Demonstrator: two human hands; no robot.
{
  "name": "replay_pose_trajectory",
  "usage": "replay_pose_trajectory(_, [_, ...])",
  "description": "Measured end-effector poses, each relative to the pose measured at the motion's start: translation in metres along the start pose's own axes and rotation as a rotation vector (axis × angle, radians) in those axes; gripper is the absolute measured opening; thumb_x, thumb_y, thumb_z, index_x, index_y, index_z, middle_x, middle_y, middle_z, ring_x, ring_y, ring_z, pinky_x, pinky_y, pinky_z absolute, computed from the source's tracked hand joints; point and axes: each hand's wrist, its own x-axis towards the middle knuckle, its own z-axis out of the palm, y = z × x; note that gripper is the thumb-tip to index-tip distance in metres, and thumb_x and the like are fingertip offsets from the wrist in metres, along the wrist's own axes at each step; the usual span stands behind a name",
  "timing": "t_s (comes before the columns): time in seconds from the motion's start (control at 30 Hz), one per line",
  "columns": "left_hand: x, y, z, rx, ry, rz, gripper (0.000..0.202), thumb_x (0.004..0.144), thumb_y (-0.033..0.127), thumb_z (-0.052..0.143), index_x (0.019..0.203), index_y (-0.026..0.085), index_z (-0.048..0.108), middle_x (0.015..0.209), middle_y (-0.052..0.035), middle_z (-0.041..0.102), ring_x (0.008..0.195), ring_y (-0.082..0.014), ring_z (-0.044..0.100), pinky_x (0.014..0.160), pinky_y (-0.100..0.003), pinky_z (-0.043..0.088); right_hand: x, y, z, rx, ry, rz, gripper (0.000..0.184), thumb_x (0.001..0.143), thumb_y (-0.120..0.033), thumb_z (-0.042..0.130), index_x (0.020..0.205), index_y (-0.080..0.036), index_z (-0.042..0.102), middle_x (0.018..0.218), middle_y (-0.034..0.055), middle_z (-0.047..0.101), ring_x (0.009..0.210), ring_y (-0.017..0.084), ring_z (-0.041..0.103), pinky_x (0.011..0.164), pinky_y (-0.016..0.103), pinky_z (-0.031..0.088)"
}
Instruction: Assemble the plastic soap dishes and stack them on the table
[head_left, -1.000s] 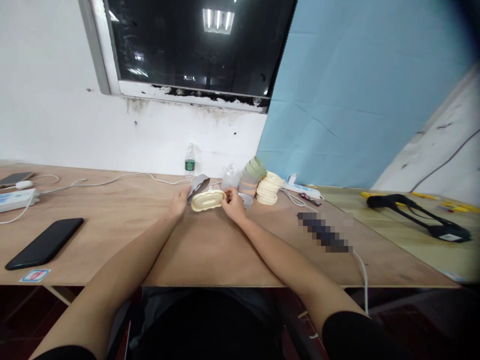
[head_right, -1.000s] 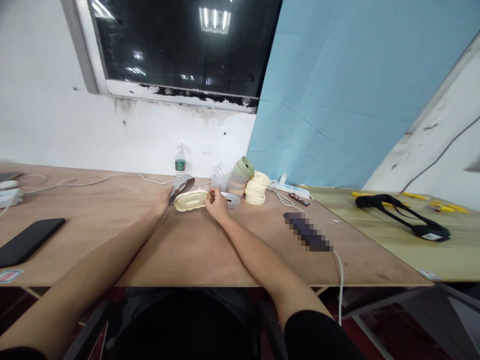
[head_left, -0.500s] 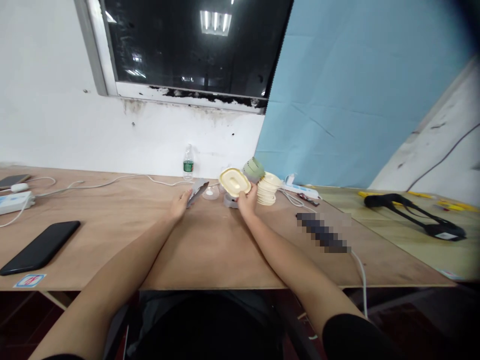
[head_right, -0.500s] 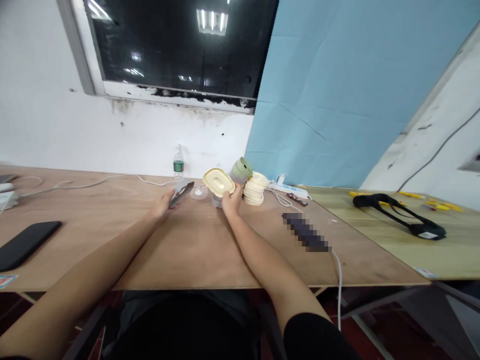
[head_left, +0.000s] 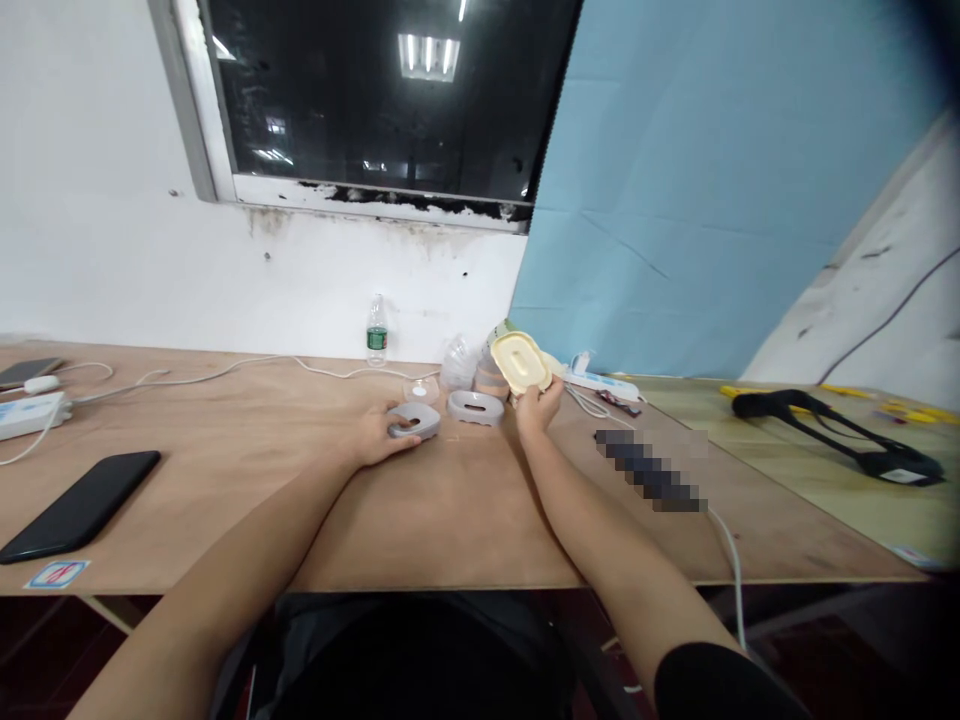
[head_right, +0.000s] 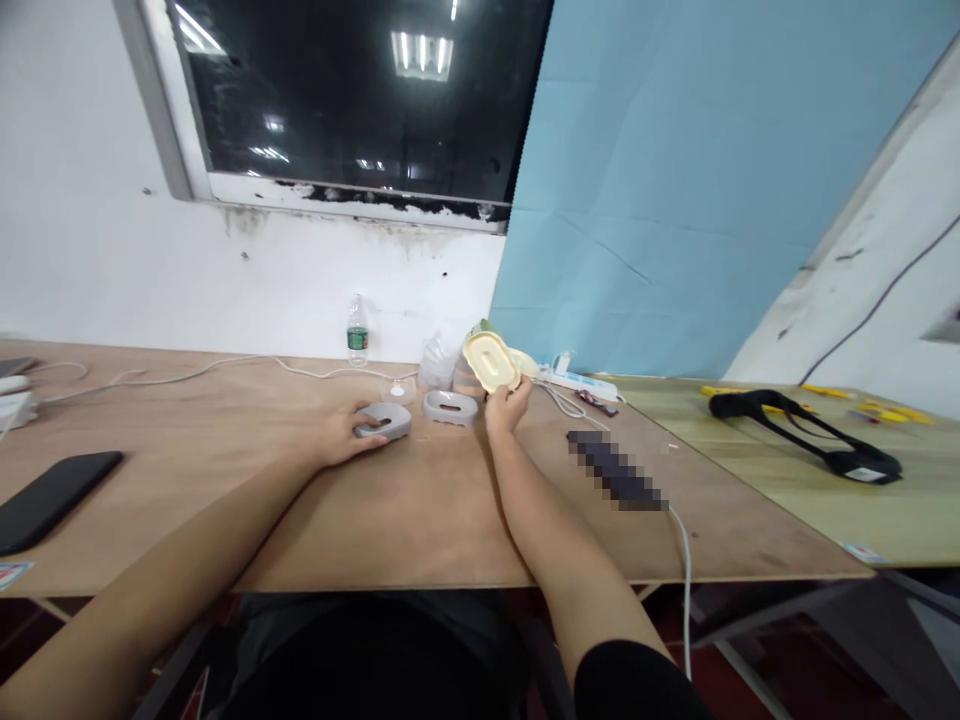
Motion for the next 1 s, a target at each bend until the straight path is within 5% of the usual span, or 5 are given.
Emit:
replay_pose_trajectory(0.1, [-0.001, 0.003, 0.000, 0.021, -0.036, 0.041, 0.060, 0.073, 0.073, 0.056, 0.106, 0.026, 0.072, 0.140, -0.0075, 0.047, 0.121, -0.0336, 0.050, 0.103, -0.044, 0.040, 0.001, 0.001, -0.002, 0.027, 0.108, 0.096, 0.042, 0.078, -0.028, 0.035, 0.117, -0.018, 0.045, 0.113, 0.0144, 0.062, 0.101, 0.027, 0.061, 0.082, 0.037, 0.048])
replay_pose_trajectory(0.53, [-0.001, 0.001, 0.000, 0.062, -0.067, -0.007, 0.058, 0.071, 0.070, 0.058, 0.103, 0.024, 0.071, 0.139, -0.0084, 0.046, 0.119, -0.0333, 0.051, 0.101, -0.045, 0.042, -0.008, -0.009, 0.004, 0.126, -0.001, -0.041, 0.034, 0.078, -0.029, 0.044, 0.110, -0.018, 0.050, 0.098, 0.0080, 0.063, 0.076, 0.020, 0.059, 0.073, 0.032, 0.046])
replay_pose_trajectory(0.77, [-0.001, -0.003, 0.002, 0.070, -0.079, -0.003, 0.059, 0.072, 0.070, 0.058, 0.109, 0.025, 0.068, 0.142, -0.0076, 0.044, 0.120, -0.0329, 0.051, 0.104, -0.045, 0.040, 0.012, -0.003, -0.015, 0.042, 0.257, -0.096, 0.031, 0.089, -0.038, 0.039, 0.109, -0.017, 0.048, 0.100, 0.0127, 0.059, 0.091, 0.025, 0.058, 0.081, 0.038, 0.046])
replay_pose_trajectory(1.0, [-0.001, -0.002, 0.000, 0.081, -0.106, -0.010, 0.061, 0.072, 0.071, 0.057, 0.112, 0.025, 0.066, 0.144, -0.0085, 0.041, 0.123, -0.0323, 0.049, 0.106, -0.045, 0.038, 0.037, 0.038, -0.035, -0.030, 0.470, 0.111, 0.021, 0.089, -0.030, 0.038, 0.105, -0.019, 0.046, 0.101, 0.0142, 0.057, 0.099, 0.028, 0.058, 0.086, 0.043, 0.046])
